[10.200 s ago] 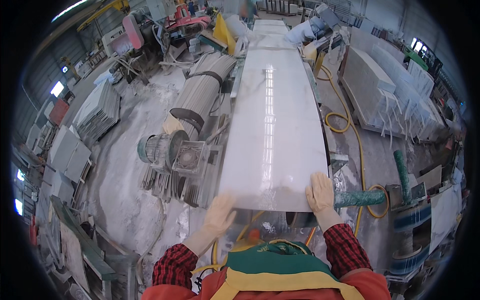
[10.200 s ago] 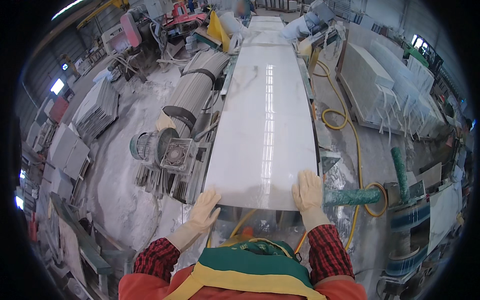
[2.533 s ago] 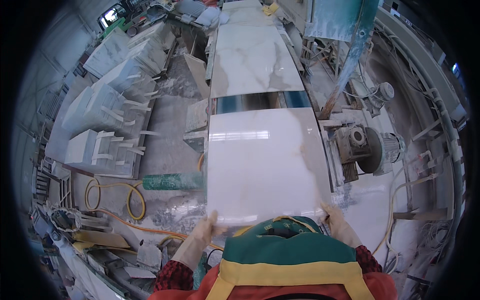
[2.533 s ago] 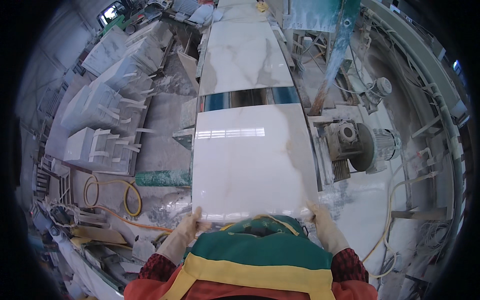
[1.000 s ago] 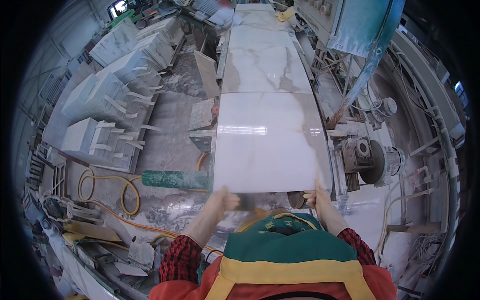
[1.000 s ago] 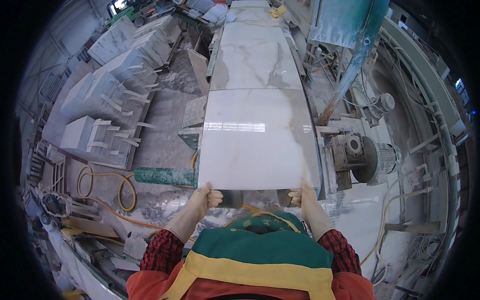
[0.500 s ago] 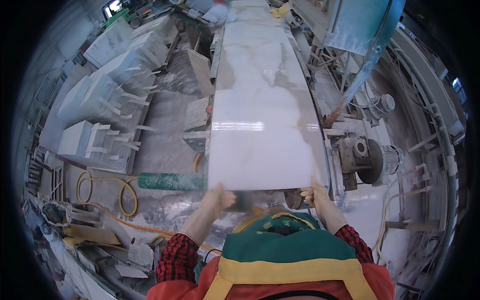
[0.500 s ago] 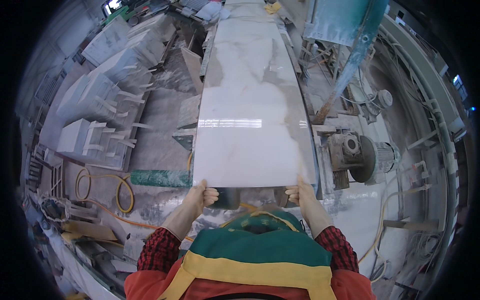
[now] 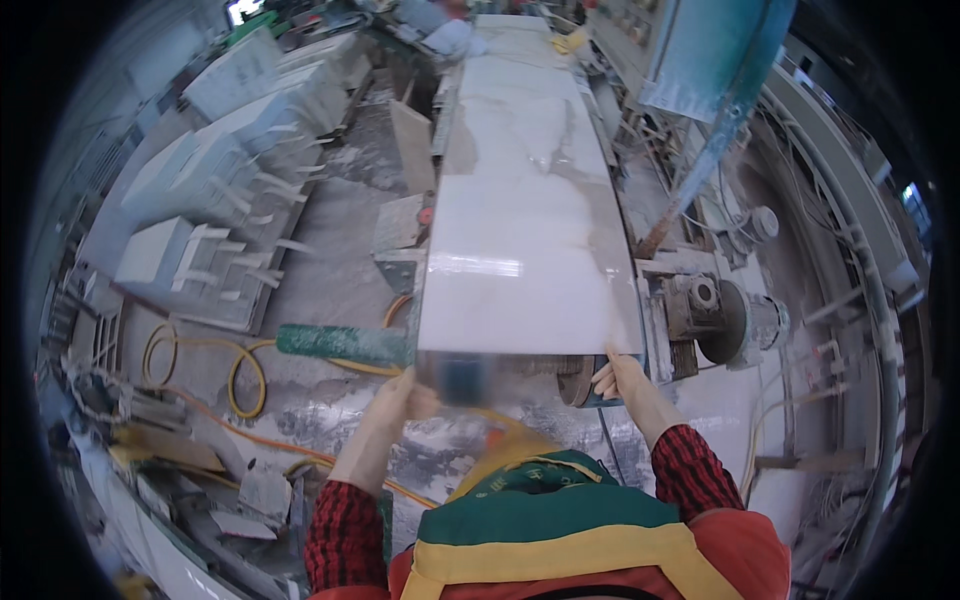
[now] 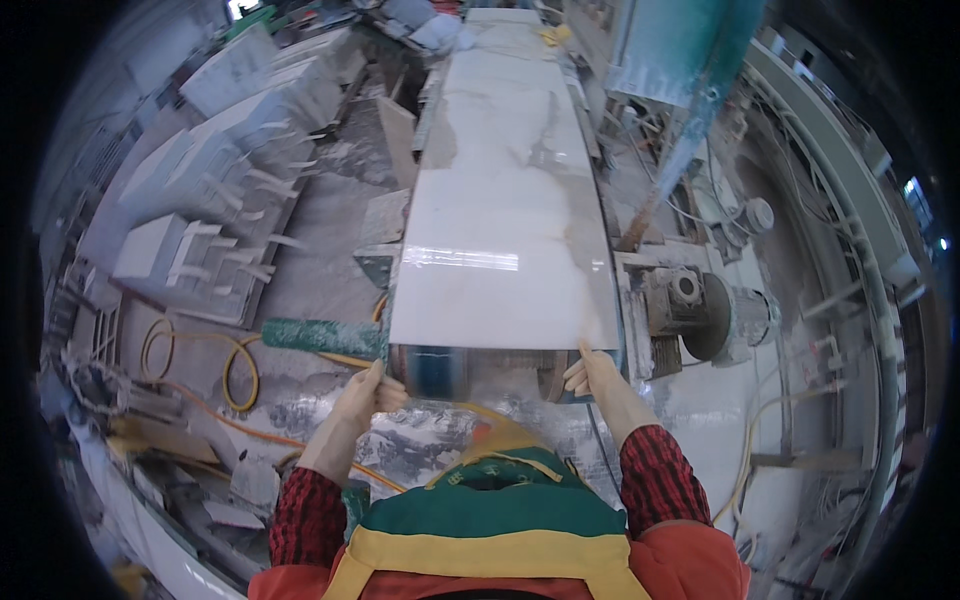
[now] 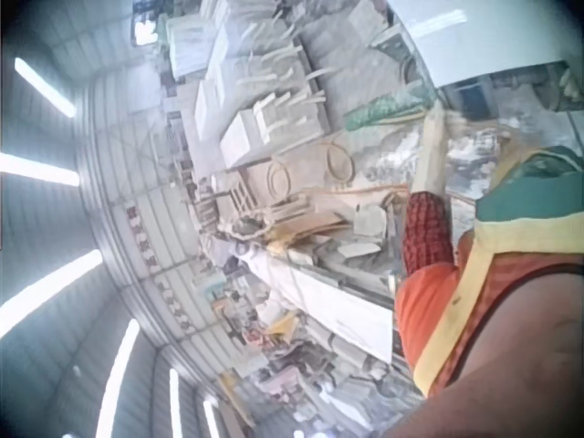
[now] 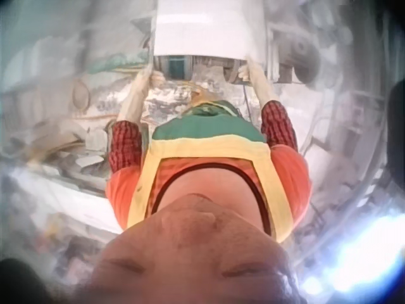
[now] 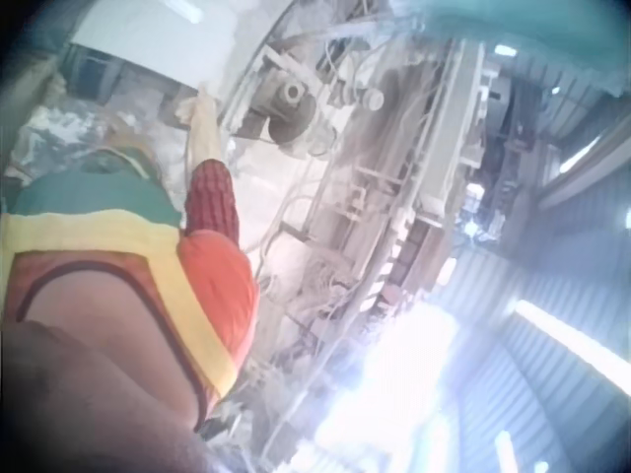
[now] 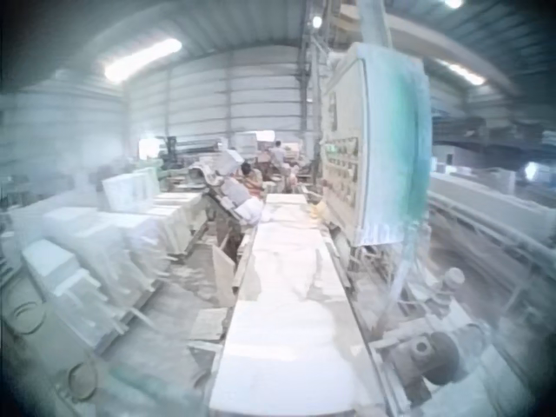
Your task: The person repeatedly moves large white stone slabs through a polishing machine, guiding them with gloved hands. The slabs are flipped and re-fed into the machine multiple times to polish both sides.
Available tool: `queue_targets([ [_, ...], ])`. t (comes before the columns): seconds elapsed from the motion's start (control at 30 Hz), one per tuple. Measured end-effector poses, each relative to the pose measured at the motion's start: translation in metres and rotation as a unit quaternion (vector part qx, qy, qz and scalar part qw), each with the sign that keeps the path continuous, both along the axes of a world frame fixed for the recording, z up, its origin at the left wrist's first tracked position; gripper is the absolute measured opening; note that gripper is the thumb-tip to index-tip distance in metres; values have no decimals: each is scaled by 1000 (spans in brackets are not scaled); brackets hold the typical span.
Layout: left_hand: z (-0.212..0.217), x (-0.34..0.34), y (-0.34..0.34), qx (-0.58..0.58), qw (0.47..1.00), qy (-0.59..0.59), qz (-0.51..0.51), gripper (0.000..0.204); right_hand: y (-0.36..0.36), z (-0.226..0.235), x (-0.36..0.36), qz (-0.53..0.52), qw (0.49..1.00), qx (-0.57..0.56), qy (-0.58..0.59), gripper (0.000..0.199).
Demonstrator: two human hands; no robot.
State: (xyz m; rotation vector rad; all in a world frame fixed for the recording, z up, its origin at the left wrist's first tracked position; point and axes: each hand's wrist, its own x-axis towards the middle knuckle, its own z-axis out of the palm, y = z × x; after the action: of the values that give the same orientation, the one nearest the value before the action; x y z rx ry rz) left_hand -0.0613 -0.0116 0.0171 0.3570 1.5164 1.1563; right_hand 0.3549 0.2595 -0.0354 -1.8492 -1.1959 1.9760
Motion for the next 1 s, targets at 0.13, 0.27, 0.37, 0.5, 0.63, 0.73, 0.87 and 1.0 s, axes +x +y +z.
queue_targets([
  [0.13, 2, -24, -163, -26, 978, 59, 198, 58, -46, -43, -1, 93, 995, 7, 19, 91],
  [0.27, -5, 15, -395, -204, 811, 387, 387, 51, -122, -64, -12, 183, 982, -2, 52, 86],
  [0.37, -9, 106, -549, -378, 651, 515, 409, 57, -167, -96, -2, 205, 974, -19, 91, 79],
  [0.5, -5, 211, -613, -548, 653, 459, 249, 67, -206, -171, 45, 171, 985, -11, 22, 82],
  [0.63, -27, 267, -638, -495, 703, 448, 247, 74, -243, -147, 93, 201, 976, -26, -82, 64],
  [0.73, -55, 272, -675, -480, 711, 439, 265, 73, -263, -110, 117, 272, 954, 2, -129, 62],
  [0.87, -47, 270, -656, -424, 717, 500, 237, 76, -262, -184, 172, 239, 963, 40, -116, 59],
  [1.0, -35, 270, -633, -377, 673, 574, 274, 73, -277, -214, 162, 212, 974, 2, -74, 57],
])
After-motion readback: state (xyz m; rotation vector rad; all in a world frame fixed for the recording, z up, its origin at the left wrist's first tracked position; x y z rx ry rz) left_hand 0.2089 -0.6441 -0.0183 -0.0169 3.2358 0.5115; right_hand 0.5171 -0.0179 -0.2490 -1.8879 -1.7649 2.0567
